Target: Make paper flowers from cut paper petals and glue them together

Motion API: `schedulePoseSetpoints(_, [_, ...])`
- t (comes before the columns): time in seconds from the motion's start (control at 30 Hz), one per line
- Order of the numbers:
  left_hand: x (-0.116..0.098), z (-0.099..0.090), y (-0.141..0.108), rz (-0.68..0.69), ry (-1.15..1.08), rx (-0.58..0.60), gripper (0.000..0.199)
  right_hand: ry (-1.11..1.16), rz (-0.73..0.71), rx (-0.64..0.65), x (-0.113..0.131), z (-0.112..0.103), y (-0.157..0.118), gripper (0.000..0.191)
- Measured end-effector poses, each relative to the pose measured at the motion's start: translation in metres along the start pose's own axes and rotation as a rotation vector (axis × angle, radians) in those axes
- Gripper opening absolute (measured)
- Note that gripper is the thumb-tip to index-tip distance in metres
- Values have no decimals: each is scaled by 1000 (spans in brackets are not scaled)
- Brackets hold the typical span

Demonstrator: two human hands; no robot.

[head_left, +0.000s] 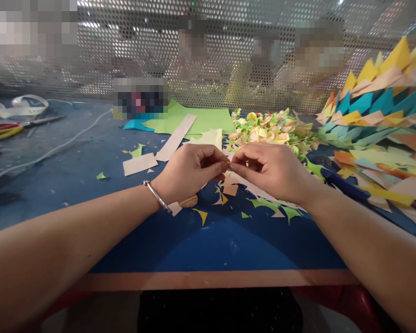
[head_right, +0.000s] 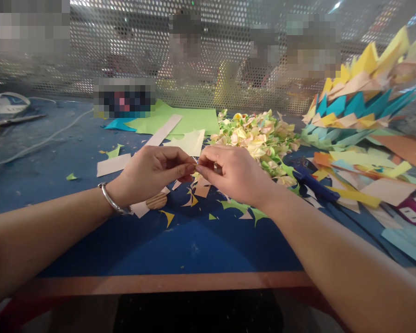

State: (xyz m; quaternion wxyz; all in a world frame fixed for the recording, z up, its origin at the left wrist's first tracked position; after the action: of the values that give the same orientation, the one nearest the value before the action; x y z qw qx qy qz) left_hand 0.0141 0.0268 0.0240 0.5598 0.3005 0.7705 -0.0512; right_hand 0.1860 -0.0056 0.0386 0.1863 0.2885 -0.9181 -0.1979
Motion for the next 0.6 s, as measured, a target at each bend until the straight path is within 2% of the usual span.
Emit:
schedulePoseSetpoints(0.33, [-5, -1, -2, 124, 329, 52, 11, 70, -15, 75, -1, 3, 0, 17])
schedulePoseSetpoints(0.6, [-4, 0, -2, 153, 354, 36, 9, 83, -1, 77, 0, 4, -1, 15])
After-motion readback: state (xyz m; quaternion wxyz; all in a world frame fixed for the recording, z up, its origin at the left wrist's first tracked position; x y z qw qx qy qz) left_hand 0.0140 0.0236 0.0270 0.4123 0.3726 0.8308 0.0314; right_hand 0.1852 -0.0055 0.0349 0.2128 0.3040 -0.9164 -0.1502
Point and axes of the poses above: each hand's wrist, its own y-axis towards the middle knuckle, its own z-axis out of the palm, x = y × z, the point moved 3 cm from there along y, towards the middle knuckle, and after that the axes turned 7 degrees about -y, right-handed, at the moved point
